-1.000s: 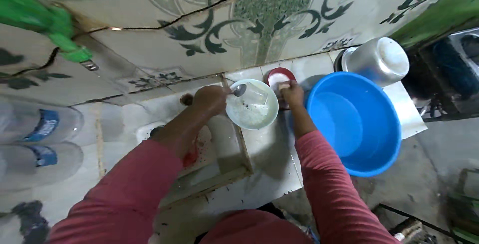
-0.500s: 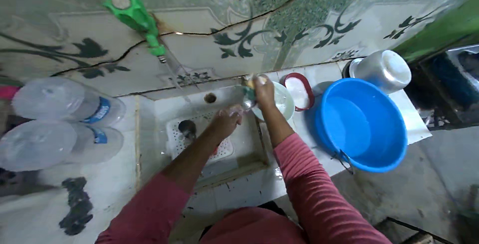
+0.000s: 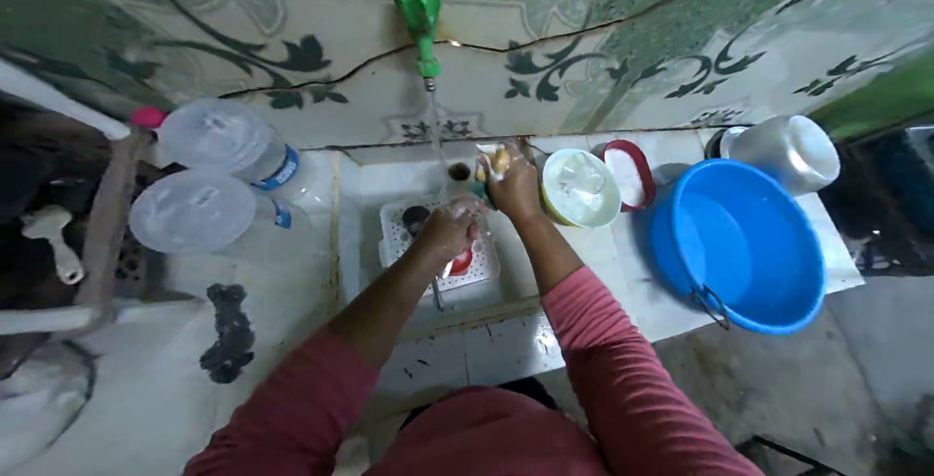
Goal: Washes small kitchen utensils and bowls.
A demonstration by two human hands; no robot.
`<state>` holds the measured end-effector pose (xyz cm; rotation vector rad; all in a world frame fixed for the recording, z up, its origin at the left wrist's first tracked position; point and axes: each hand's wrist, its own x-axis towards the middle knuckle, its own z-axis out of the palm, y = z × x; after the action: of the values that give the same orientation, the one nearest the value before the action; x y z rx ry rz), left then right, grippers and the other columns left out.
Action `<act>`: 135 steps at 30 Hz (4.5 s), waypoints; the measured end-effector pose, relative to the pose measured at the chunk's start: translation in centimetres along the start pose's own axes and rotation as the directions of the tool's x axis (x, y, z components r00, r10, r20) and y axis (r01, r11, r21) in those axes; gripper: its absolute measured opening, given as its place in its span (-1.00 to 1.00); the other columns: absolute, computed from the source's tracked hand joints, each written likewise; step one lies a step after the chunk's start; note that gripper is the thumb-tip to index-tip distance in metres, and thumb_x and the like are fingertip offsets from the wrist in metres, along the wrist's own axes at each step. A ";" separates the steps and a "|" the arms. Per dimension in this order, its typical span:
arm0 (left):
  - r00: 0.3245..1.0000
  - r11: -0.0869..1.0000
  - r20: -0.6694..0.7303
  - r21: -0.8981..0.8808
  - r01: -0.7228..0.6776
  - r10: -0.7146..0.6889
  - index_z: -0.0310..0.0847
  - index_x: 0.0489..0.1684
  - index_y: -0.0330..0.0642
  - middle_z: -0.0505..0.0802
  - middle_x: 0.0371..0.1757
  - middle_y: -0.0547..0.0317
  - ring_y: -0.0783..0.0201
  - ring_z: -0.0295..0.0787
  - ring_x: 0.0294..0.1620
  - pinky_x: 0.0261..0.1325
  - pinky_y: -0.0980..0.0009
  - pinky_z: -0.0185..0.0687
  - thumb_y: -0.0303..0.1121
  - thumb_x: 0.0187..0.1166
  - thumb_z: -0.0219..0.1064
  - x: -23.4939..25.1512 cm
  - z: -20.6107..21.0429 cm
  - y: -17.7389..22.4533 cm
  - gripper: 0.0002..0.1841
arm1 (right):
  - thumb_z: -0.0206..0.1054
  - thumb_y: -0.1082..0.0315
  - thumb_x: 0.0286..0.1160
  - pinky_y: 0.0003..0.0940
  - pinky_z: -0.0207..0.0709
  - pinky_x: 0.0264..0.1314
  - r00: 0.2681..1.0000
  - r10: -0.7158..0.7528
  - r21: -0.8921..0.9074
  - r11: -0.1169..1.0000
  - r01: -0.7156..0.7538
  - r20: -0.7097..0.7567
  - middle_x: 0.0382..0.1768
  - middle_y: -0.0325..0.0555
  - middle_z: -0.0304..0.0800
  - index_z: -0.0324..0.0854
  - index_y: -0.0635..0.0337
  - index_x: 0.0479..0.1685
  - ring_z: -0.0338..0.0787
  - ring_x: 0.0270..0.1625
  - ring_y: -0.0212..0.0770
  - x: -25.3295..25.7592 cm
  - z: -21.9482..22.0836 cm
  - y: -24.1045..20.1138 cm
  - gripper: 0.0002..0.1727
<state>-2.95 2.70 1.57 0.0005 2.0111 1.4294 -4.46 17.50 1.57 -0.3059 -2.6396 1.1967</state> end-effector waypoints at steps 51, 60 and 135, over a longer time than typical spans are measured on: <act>0.994 0.960 -0.035 0.264 -0.089 0.102 0.55 0.38 -0.29 0.81 0.13 -0.25 -0.13 0.77 0.17 0.31 -0.15 0.61 -0.31 0.55 0.50 19.0 22.0 4.7 -0.53 | 0.28 0.13 0.66 0.45 0.22 0.63 0.759 0.627 -0.529 0.711 -0.463 0.178 0.85 0.30 -0.01 0.25 -0.04 0.83 0.15 0.78 0.45 4.2 -13.0 30.7 -0.29; 0.759 0.480 0.263 0.641 -0.599 0.596 0.80 0.00 -0.38 0.88 0.03 -0.20 -0.19 0.80 0.19 0.31 -0.15 0.64 -0.47 0.66 0.30 13.9 16.5 5.3 -0.81 | 0.38 0.29 0.56 0.35 0.47 0.49 0.857 0.498 -0.433 0.806 -0.404 0.128 0.32 0.27 0.73 0.76 0.22 0.25 0.66 0.44 0.29 4.0 -14.3 29.3 -0.65; 0.974 0.991 -0.214 -0.096 -0.094 0.072 0.66 0.19 -0.29 0.81 0.04 -0.13 0.05 0.74 0.04 0.17 -0.04 0.66 -0.15 0.63 0.39 15.8 -10.3 -0.2 -0.61 | 0.34 0.54 0.55 -0.18 0.61 0.31 0.855 0.176 0.314 0.878 -0.360 0.488 0.19 0.12 0.75 0.56 0.43 0.34 0.74 0.22 -0.15 5.3 10.1 -1.3 -0.62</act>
<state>-20.43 -0.34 -4.76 -0.1187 2.1228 1.6477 -12.56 10.98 -3.23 -0.3805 -2.6761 2.0860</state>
